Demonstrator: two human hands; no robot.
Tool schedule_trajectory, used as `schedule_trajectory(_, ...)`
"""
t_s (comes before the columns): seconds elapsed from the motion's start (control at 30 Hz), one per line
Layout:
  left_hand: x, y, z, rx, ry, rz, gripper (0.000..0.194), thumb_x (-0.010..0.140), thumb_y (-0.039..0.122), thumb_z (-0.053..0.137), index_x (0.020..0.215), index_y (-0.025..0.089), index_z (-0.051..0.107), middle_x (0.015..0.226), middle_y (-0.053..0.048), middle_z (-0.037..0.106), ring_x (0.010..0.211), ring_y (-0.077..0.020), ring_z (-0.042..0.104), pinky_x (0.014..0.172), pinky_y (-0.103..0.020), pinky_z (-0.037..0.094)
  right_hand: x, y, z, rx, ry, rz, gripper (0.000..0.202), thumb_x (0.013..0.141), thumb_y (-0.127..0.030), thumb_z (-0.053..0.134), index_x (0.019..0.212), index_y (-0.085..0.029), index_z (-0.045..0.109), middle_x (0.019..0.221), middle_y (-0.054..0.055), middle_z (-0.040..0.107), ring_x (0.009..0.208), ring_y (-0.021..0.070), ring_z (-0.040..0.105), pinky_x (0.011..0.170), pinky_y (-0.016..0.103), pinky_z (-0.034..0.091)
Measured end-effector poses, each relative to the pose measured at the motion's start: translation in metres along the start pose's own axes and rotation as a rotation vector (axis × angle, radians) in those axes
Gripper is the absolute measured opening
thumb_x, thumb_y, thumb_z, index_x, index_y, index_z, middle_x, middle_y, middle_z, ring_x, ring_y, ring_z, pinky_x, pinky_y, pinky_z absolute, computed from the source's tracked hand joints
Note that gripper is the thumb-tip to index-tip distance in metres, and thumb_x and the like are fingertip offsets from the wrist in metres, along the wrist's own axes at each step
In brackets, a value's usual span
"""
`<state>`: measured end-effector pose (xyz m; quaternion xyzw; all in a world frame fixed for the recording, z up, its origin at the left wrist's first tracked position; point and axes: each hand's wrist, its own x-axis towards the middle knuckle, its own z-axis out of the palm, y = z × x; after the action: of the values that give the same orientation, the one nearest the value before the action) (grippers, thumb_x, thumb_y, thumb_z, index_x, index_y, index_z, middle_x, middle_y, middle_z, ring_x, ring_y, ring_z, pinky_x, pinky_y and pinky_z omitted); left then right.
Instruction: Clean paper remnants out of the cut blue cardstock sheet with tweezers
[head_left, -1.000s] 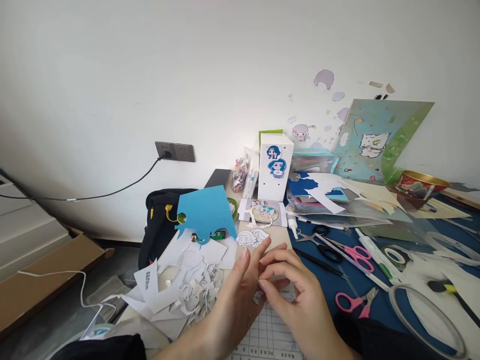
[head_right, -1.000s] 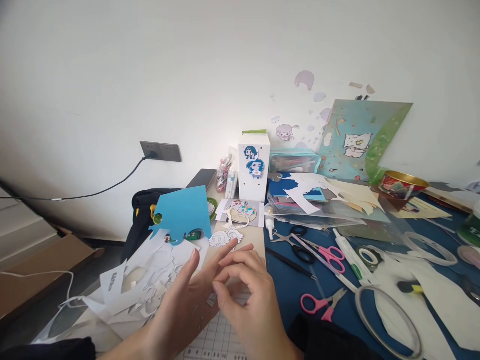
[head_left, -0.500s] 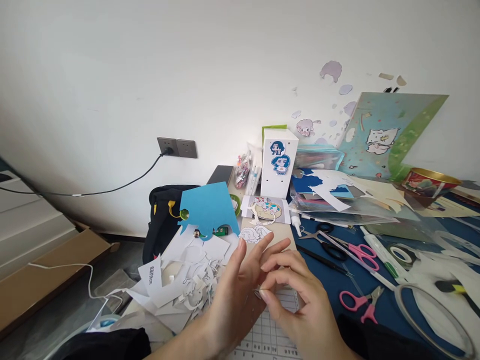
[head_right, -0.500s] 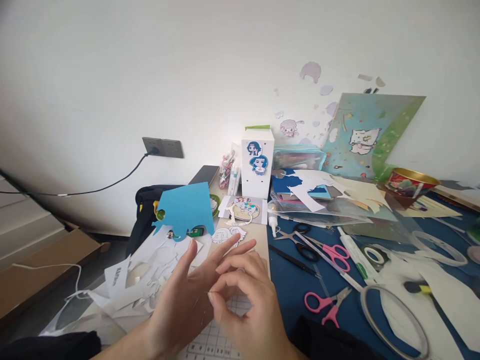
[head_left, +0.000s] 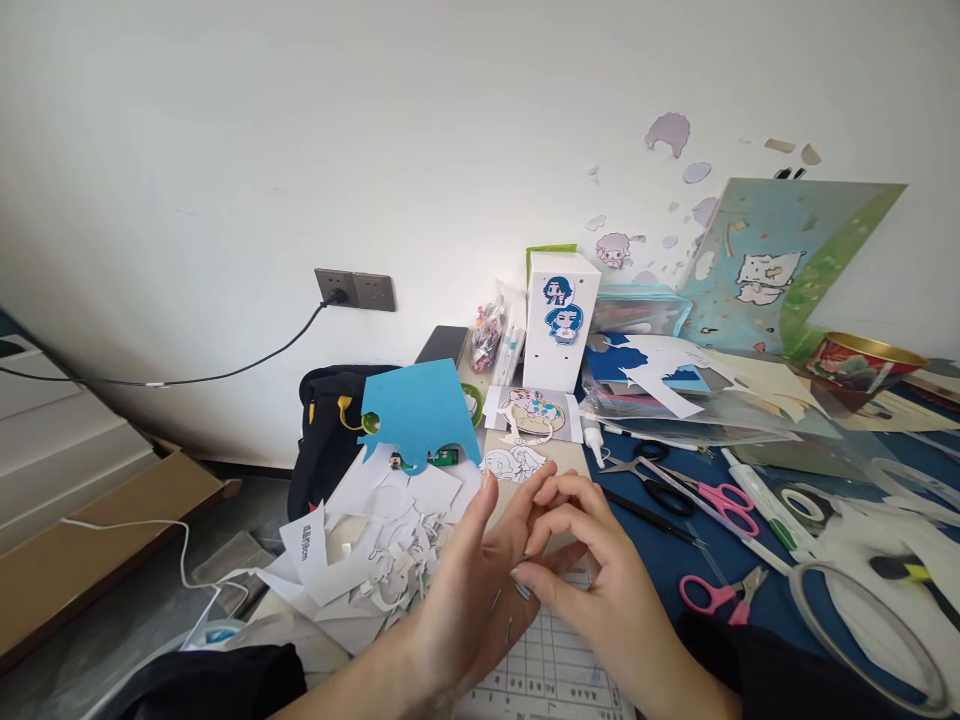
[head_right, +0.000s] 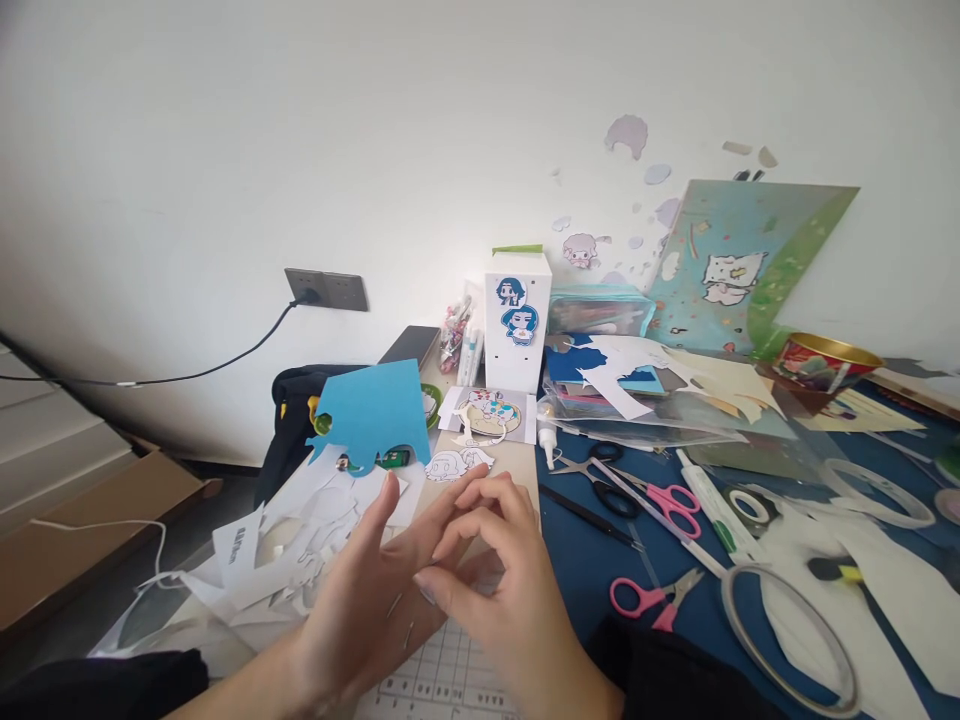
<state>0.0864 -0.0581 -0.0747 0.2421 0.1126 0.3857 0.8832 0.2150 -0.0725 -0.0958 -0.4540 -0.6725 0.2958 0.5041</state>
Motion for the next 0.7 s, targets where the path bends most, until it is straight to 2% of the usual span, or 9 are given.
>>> schedule_trajectory(0.1, 0.001, -0.002, -0.001, 0.052, 0.018, -0.013, 0.078, 0.086, 0.061, 0.037, 0.145, 0.012, 0.021, 0.15, -0.011, 0.026, 0.141, -0.0305, 0.005, 0.114, -0.044, 0.007, 0.003, -0.002, -0.001, 0.075, -0.055, 0.132, 0.011, 0.07, -0.015, 0.067, 0.065, -0.021, 0.058, 0.099, 0.002, 0.051, 0.098, 0.0202, 0.053, 0.07, 0.027, 0.047)
schedule_trajectory(0.2, 0.001, -0.003, -0.003, 0.103, 0.031, -0.039, 0.082, 0.085, 0.062, 0.038, 0.147, 0.015, 0.013, 0.15, -0.01, 0.025, 0.141, -0.0297, 0.0, 0.113, -0.046, 0.001, 0.007, -0.003, -0.004, 0.122, -0.068, 0.218, 0.02, 0.063, -0.009, 0.069, 0.074, -0.022, 0.058, 0.098, 0.002, 0.051, 0.089, 0.0182, 0.053, 0.059, 0.023, 0.046)
schedule_trajectory(0.27, 0.001, -0.003, -0.005, 0.13, 0.032, -0.061, 0.081, 0.084, 0.063, 0.038, 0.147, 0.018, 0.013, 0.151, -0.008, 0.025, 0.141, -0.0274, -0.005, 0.113, -0.045, -0.004, 0.01, -0.001, -0.009, 0.117, -0.07, 0.223, 0.025, 0.06, -0.008, 0.071, 0.074, -0.022, 0.055, 0.093, 0.001, 0.051, 0.084, 0.0172, 0.053, 0.062, 0.024, 0.047)
schedule_trajectory(0.33, 0.0, -0.003, -0.005, 0.158, 0.044, -0.089, 0.08, 0.084, 0.064, 0.037, 0.147, 0.02, 0.014, 0.151, -0.006, 0.025, 0.142, -0.0249, -0.007, 0.113, -0.043, -0.006, 0.013, 0.002, -0.015, 0.107, -0.114, 0.206, 0.021, 0.062, -0.012, 0.073, 0.069, -0.02, 0.054, 0.087, 0.0, 0.05, 0.082, 0.0165, 0.054, 0.067, 0.026, 0.048)
schedule_trajectory(0.43, 0.0, -0.001, -0.004, 0.15, 0.05, -0.116, 0.08, 0.085, 0.065, 0.034, 0.147, 0.019, 0.015, 0.151, -0.007, 0.026, 0.142, -0.0241, -0.003, 0.114, -0.042, 0.001, 0.02, 0.007, -0.024, 0.109, -0.181, 0.194, 0.014, 0.068, -0.018, 0.072, 0.066, -0.019, 0.058, 0.083, 0.0, 0.051, 0.078, 0.0155, 0.056, 0.07, 0.028, 0.049)
schedule_trajectory(0.5, 0.001, 0.001, -0.003, 0.091, 0.043, -0.114, 0.079, 0.086, 0.065, 0.033, 0.146, 0.016, 0.018, 0.151, -0.01, 0.025, 0.142, -0.0267, 0.001, 0.114, -0.044, 0.006, 0.022, 0.01, -0.027, 0.114, -0.177, 0.186, 0.008, 0.072, -0.02, 0.069, 0.067, -0.019, 0.062, 0.082, 0.0, 0.053, 0.076, 0.015, 0.057, 0.072, 0.028, 0.049)
schedule_trajectory(0.57, 0.002, 0.003, -0.001, 0.031, 0.071, -0.107, 0.078, 0.086, 0.064, 0.032, 0.145, 0.014, 0.021, 0.151, -0.01, 0.023, 0.142, -0.0278, 0.002, 0.114, -0.044, 0.006, 0.021, 0.01, -0.026, 0.09, -0.148, 0.152, 0.004, 0.076, -0.021, 0.065, 0.073, -0.021, 0.067, 0.086, 0.001, 0.056, 0.08, 0.016, 0.058, 0.075, 0.03, 0.049)
schedule_trajectory(0.7, 0.002, 0.005, 0.0, 0.031, 0.186, -0.034, 0.076, 0.084, 0.066, 0.035, 0.145, 0.021, 0.022, 0.154, -0.002, 0.018, 0.142, -0.026, -0.001, 0.114, -0.042, 0.003, 0.011, 0.004, -0.013, -0.082, -0.077, -0.06, 0.023, 0.081, -0.017, 0.06, 0.099, -0.028, 0.07, 0.099, 0.004, 0.062, 0.098, 0.0208, 0.056, 0.087, 0.038, 0.045)
